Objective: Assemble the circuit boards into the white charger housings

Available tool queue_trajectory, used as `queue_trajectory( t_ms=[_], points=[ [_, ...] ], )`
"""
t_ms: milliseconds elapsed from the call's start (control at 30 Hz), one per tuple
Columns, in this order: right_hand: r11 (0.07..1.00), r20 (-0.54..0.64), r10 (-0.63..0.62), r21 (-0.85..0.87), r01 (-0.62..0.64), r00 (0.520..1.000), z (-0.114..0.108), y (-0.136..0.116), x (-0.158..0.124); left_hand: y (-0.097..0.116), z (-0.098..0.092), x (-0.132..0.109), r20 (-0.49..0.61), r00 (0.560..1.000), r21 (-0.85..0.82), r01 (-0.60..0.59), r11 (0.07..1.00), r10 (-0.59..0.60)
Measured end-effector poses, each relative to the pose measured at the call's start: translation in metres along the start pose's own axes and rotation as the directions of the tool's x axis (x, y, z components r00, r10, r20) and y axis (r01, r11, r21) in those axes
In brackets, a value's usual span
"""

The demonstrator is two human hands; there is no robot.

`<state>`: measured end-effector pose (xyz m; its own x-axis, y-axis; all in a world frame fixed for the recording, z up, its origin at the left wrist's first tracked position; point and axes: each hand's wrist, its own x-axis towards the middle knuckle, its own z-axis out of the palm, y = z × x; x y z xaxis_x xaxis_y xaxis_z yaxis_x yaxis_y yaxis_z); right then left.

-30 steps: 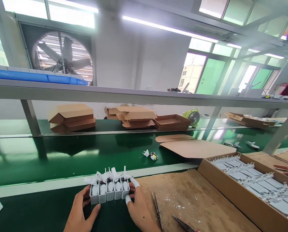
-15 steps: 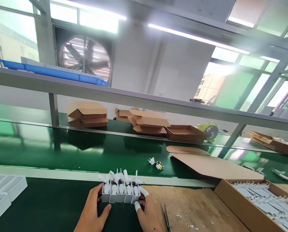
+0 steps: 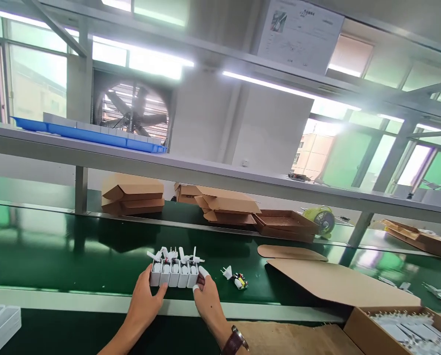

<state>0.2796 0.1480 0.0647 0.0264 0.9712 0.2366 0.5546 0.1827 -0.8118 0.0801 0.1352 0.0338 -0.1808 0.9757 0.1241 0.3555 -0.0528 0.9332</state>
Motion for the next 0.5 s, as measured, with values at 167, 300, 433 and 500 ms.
queue_trajectory(
  t_ms=[167, 300, 433, 500],
  points=[
    [1.0, 0.087, 0.015, -0.014, -0.013, 0.996, 0.02, 0.001, 0.014, -0.018, -0.006, 0.026, 0.034, 0.999, -0.001, 0.039, 0.999, -0.039],
    [0.986, 0.089, 0.01, -0.167, 0.005, 0.996, 0.001, 0.007, 0.02, -0.029, -0.037, 0.015, 0.064, 0.997, 0.011, 0.04, 0.999, -0.04],
    [0.927, -0.038, 0.008, -0.375, -0.022, 0.999, -0.052, 0.019, 0.036, -0.034, -0.1, -0.02, 0.02, 1.0, 0.068, 0.004, 0.998, -0.006],
    [0.892, -0.088, 0.05, -0.444, -0.084, 0.995, -0.079, 0.025, 0.045, -0.035, -0.138, -0.042, -0.054, 0.998, 0.132, -0.032, 0.991, 0.04]
  ],
)
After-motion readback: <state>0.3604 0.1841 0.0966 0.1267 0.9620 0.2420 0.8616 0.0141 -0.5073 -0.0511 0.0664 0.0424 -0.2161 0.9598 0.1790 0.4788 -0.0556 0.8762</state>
